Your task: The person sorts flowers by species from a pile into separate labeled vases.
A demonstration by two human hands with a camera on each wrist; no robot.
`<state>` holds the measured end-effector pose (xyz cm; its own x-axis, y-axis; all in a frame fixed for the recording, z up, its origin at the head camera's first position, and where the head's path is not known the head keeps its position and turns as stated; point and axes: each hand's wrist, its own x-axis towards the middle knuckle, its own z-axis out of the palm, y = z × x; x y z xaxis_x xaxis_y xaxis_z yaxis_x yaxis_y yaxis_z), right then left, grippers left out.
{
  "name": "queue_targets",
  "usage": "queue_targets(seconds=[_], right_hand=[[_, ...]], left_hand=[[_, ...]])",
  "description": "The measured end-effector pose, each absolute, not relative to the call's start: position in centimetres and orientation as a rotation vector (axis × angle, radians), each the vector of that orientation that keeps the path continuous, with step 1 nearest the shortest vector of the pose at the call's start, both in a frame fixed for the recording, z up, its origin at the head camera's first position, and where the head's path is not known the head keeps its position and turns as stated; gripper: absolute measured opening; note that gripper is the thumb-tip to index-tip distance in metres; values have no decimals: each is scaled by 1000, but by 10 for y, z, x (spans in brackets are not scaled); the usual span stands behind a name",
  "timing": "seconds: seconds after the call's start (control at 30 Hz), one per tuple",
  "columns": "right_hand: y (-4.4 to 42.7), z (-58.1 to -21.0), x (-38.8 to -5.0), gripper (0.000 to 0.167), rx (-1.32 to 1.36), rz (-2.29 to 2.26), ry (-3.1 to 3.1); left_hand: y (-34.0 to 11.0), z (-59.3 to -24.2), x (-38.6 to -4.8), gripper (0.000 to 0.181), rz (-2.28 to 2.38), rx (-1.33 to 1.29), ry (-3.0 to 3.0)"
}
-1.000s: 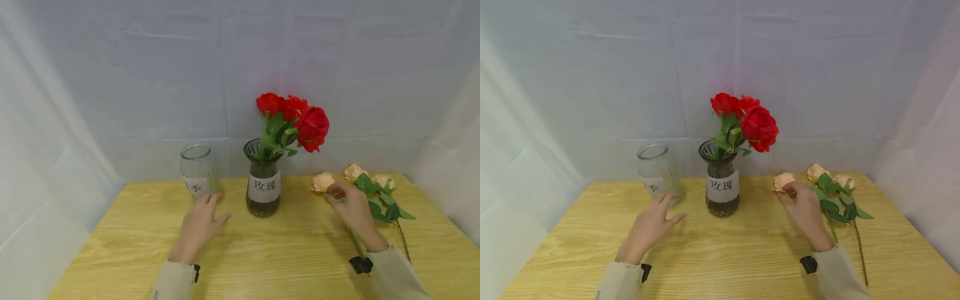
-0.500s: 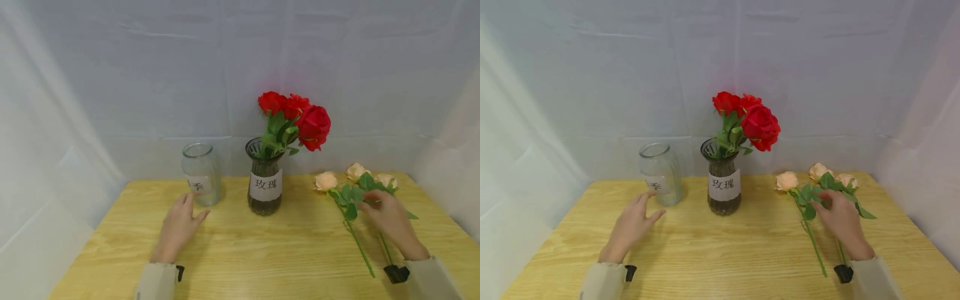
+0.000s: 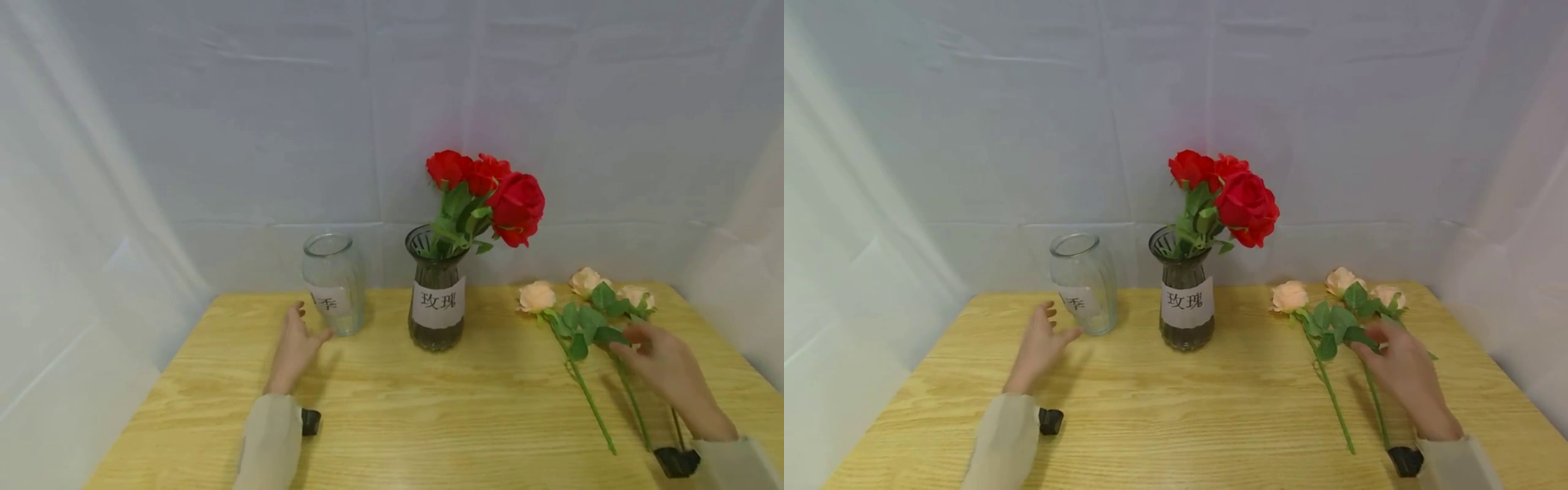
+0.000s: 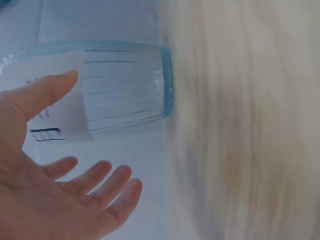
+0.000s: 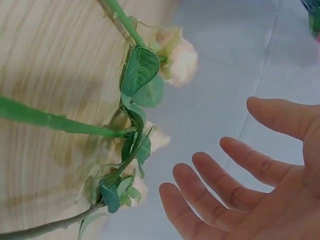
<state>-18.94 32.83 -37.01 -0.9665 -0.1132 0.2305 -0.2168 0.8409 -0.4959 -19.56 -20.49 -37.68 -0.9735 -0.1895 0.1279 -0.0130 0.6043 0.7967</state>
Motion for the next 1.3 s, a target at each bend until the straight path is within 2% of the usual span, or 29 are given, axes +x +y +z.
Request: queue_targets(seconds=[0.33,0.6,0.87,1.1,1.3], right_hand=[[330,-385,-180,45,221,868,-2929],[334,-379,-185,50,227,866,-2930],[331,-376,-190,43,271,784,-2911],[335,-374,-192,50,265,797,-2965],[340,-371,-194,55,230,815,-3008]], left_hand=[[-204,-400,-217,99,-1787,266,-2464],[-202,-405,-236,97,-1869,247,-2403],[-196,-412,-248,95,-1900,188,-2339],[-191,-412,-248,97,-1863,158,-2308],[-182,-407,-242,94,-1788,258,-2332]])
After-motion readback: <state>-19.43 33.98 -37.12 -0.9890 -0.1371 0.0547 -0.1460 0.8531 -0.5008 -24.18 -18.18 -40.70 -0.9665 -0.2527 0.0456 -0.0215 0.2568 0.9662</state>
